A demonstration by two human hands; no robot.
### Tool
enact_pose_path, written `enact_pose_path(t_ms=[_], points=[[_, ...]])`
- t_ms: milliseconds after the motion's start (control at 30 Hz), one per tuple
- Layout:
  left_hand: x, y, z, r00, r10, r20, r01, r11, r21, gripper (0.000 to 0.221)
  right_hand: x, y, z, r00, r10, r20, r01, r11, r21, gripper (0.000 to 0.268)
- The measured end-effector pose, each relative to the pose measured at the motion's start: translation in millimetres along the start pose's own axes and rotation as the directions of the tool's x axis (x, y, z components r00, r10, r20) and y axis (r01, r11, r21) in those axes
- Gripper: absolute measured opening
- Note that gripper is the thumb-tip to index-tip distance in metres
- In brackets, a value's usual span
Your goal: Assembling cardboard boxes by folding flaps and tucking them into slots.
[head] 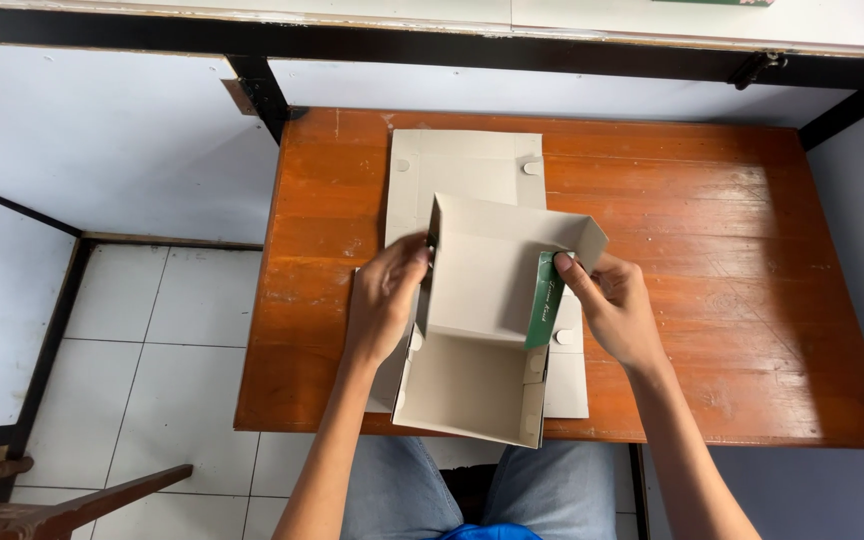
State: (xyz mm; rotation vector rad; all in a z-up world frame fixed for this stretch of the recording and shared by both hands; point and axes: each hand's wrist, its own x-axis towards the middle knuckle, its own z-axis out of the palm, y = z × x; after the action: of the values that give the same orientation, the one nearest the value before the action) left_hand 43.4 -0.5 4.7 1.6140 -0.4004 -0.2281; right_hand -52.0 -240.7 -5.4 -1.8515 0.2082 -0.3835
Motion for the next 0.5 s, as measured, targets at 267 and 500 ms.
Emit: enact_pose_path(t_ms=[267,500], points=[[-7.9,11.6,8.9,0.990,0.132,-0.048,-0.134,0.990,-0.042,0.051,-8.5,-23.4,-0.5,1.000,-0.027,-0.007,0.027,0.991,0.133,0.063],[-6.4,19.4,0.0,0.990,0.139,-0.039,-0.141,0.988,-0.061,0.040,-5.8,-22.9,-4.9,0.999,-0.024,-0.040,0.028,0.995,0.093,0.035]])
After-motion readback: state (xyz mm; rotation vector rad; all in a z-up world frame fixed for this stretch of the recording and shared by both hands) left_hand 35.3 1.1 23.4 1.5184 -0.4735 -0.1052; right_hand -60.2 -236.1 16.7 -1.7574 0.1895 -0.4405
